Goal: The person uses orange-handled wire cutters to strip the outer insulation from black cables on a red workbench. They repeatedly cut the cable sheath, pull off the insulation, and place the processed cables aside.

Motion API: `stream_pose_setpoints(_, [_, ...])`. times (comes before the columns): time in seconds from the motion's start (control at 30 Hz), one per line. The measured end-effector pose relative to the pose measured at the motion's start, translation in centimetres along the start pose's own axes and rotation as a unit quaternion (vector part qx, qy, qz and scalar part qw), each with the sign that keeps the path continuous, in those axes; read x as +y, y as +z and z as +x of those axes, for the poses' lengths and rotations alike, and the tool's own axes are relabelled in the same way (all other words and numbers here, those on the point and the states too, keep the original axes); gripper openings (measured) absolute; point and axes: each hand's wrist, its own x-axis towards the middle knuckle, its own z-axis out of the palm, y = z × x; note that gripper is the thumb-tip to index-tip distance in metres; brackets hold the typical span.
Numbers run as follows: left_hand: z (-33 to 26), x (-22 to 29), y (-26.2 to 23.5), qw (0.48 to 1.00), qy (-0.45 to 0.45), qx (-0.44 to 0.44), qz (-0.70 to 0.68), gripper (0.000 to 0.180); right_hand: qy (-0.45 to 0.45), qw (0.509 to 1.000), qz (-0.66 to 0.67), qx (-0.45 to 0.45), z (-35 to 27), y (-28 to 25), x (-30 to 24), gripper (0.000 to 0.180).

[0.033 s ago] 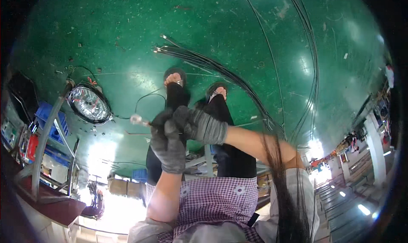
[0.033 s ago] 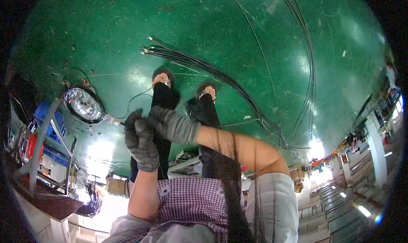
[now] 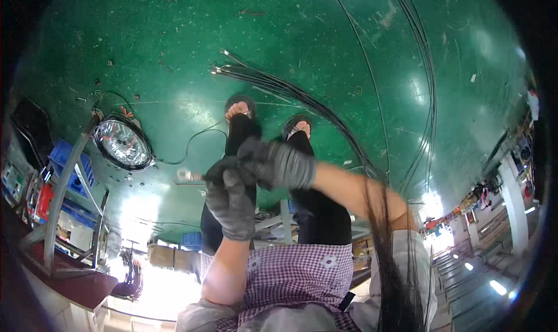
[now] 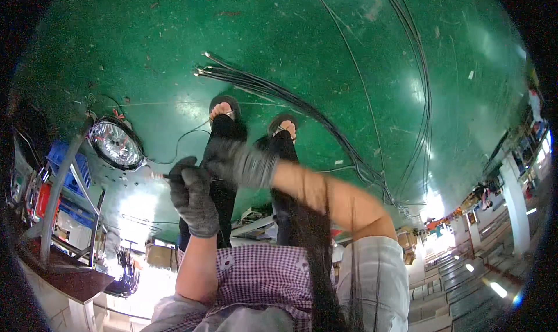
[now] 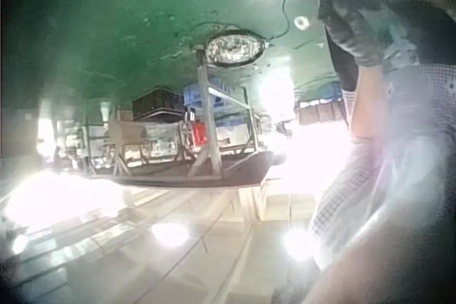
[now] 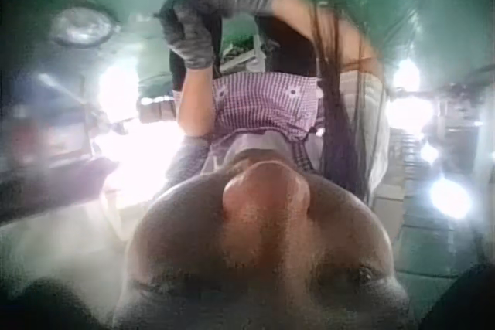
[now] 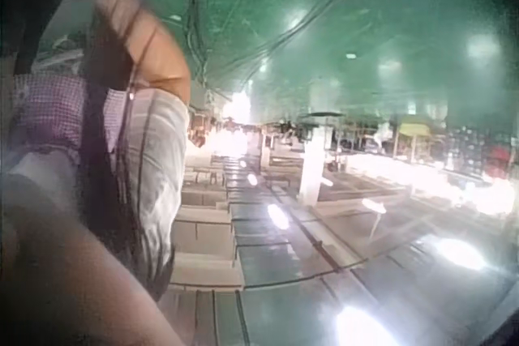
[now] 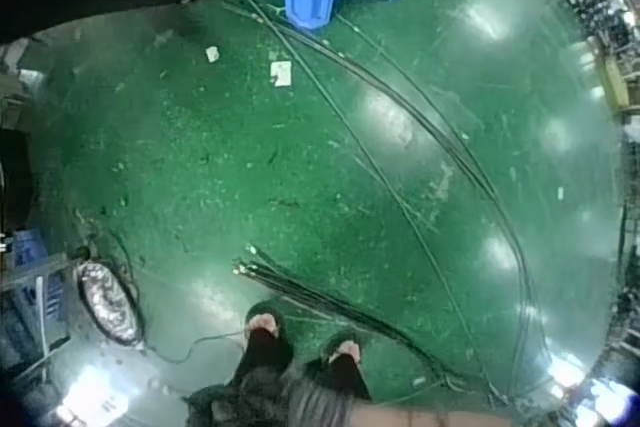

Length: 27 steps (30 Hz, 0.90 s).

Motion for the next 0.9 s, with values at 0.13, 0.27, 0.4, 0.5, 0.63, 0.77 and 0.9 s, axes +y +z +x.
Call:
stream_pose_setpoints(0.13, [-1.3, 1.3, 0.9, 0.998, -0.028, -0.045, -0.04, 0.028, 0.357, 0.934, 0.032, 0.016, 5.3, -0.3, 15.8, 0.03])
stream_pose_setpoints(0.27, [0.1, 3.6, 0.6, 0.987, -0.008, -0.139, 0.079, 0.026, 0.513, 0.82, -0.201, 0.153, 6.7, -2.5, 27.3, 0.039])
stream_pose_setpoints(0.4, [0.2, 4.4, 1.8, 0.986, -0.04, -0.13, 0.1, 0.024, 0.568, 0.82, -0.067, -0.034, 9.8, -5.4, 26.7, 0.034])
stream_pose_setpoints(0.5, [-0.6, 3.0, 1.8, 0.984, -0.006, -0.16, 0.082, 0.023, 0.422, 0.901, -0.096, 0.035, 8.8, -2.1, 26.4, 0.035])
stream_pose_setpoints(0.63, [-0.4, 0.2, -0.1, 0.986, -0.021, -0.15, 0.074, 0.023, 0.12, 0.985, 0.119, 0.043, 7.2, -4.2, 14.3, 0.022])
stream_pose_setpoints(0.77, [-3.3, -3.1, -2.2, 0.992, 0.064, -0.013, 0.106, 0.016, -0.051, 0.964, 0.193, 0.173, 5.7, -15.9, -1.8, 0.02])
stream_pose_setpoints(0.9, [-6.9, 0.4, -4.7, 0.983, 0.112, 0.03, 0.14, 0.014, -0.14, 0.96, 0.009, 0.243, 6.4, -27.0, -15.0, 0.012])
